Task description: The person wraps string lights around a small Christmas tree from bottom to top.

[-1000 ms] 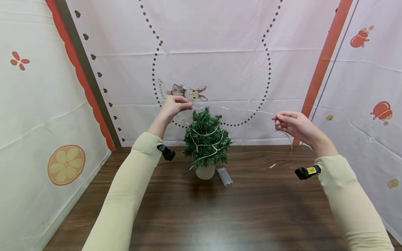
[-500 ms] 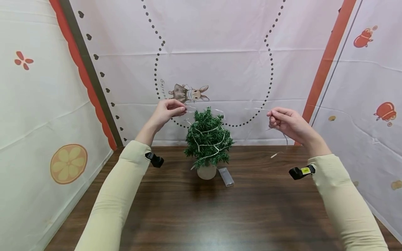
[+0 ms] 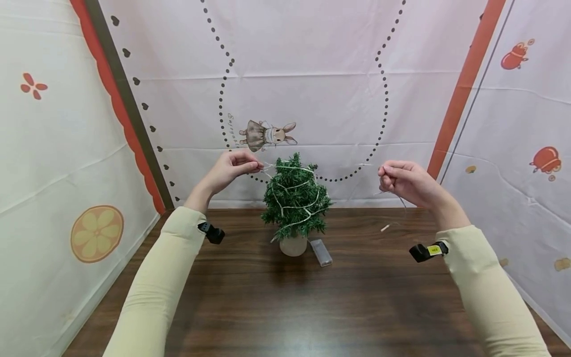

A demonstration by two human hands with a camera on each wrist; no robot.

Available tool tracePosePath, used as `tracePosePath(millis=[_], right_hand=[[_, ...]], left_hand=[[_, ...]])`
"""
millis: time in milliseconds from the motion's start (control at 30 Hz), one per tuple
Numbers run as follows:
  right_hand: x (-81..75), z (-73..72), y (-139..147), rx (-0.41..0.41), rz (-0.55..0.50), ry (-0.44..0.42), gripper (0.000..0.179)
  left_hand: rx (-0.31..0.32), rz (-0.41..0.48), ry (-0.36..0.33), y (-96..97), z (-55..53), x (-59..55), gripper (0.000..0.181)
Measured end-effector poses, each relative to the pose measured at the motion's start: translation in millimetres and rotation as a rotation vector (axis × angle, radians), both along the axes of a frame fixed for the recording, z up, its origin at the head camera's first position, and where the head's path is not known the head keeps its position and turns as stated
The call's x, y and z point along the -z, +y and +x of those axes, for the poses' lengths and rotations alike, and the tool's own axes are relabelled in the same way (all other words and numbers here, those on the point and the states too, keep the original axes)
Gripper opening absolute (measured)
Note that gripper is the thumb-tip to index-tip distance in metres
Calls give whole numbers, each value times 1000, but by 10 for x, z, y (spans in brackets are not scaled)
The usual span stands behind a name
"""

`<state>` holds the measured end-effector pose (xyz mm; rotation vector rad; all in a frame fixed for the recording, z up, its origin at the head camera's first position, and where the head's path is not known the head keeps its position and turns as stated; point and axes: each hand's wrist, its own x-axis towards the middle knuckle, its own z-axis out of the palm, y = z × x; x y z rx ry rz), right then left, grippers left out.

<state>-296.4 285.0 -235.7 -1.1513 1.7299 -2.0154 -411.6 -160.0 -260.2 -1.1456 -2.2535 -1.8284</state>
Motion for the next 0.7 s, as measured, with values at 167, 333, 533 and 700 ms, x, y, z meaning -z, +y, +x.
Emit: tracePosePath(millis=[167, 333, 533, 700], right_hand=[[41, 48, -16, -59, 1, 7, 35], [121, 59, -6, -139, -11, 41, 39], [273, 67, 53, -143, 2, -5, 43], [386, 70, 126, -87, 20, -56, 43]], left_hand=[[1, -61, 11, -34, 79, -19, 16], [3, -103, -1, -37, 209, -59, 17], [-4, -166, 84, -7, 314, -73, 18], [-9, -206, 169, 40, 374, -86, 16]])
